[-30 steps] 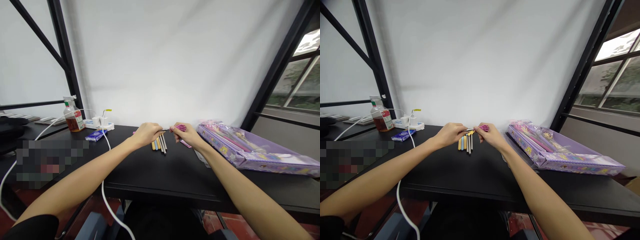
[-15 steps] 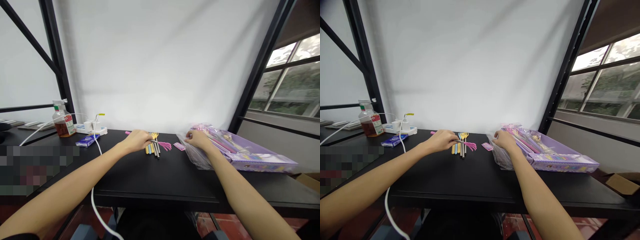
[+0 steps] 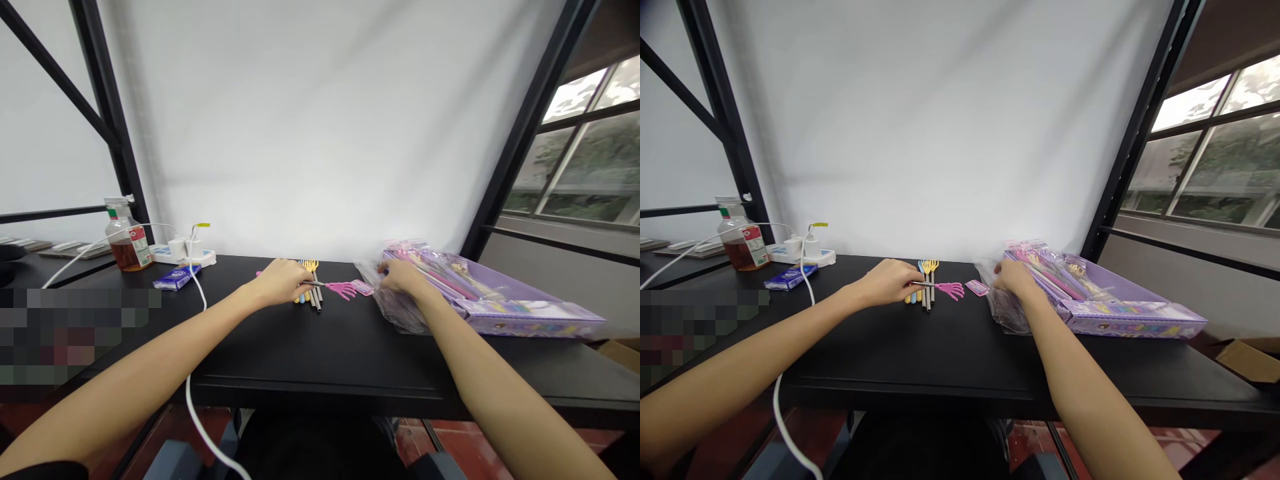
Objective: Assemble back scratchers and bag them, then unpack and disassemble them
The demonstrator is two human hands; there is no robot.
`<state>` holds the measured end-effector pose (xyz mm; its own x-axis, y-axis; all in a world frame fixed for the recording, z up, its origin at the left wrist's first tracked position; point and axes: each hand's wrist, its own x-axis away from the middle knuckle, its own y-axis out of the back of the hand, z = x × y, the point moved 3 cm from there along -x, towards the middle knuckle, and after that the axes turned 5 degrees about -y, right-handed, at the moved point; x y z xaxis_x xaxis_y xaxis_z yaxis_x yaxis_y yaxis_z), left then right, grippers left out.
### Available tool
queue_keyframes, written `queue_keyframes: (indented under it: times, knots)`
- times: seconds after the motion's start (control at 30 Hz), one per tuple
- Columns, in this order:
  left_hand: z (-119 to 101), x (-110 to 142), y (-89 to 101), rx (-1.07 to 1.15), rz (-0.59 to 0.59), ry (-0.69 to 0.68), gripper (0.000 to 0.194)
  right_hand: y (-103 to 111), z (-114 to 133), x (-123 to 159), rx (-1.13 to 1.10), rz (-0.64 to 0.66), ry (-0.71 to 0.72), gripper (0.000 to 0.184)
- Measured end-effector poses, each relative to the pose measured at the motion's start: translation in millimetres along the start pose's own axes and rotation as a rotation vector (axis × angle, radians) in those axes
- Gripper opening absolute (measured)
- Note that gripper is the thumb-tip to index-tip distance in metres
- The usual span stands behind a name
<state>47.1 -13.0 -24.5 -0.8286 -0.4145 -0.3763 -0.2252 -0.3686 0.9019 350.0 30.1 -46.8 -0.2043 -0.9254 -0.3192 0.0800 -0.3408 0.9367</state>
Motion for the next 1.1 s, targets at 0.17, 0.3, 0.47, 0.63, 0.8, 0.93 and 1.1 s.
queue_keyframes:
  times: [0.17, 0.3, 0.47, 0.63, 0.8, 0.93, 1.1]
  knots:
    - [0.7, 1.2, 2.1, -0.004, 0.016, 0.027, 0.023, 4.7, 0.3, 4.6, 0.003, -0.036, -0.032, 0.042]
    - [1.4, 1.4, 2.8, 0.109, -0.032, 0.047, 0.029, 21.5, 7.5, 10.0, -0.045, -0.132, -0.043, 0.035]
    - [0.6, -5.4, 1.8, 0.802, -0.212, 0.142, 0.038, 51.6, 47.0, 34.9, -0.437, -0.377, 0.264, 0.019]
    - [-6.6, -11.7, 3.7, 1.506, -0.274, 0.182, 0.037, 53.7, 99.7, 67.5, -0.782, -0.271, 0.603, 0.015]
    - [-7.6, -8.8, 1.3, 1.694, -0.263, 0.302, 0.033, 36.9, 124.2, 80.8, -0.942, 0.093, 0.712, 0.018]
    - [-3.4, -7.9, -9.0, 1.698, -0.292, 0.437, 0.034, 30.7, 125.4, 83.8, -0.856, 0.156, 0.716, 0.025]
    - [-7.2, -9.3, -10.1, 1.684, -0.353, 0.467, 0.029, 22.7, 131.5, 84.8, -0.827, 0.121, 0.707, 0.03]
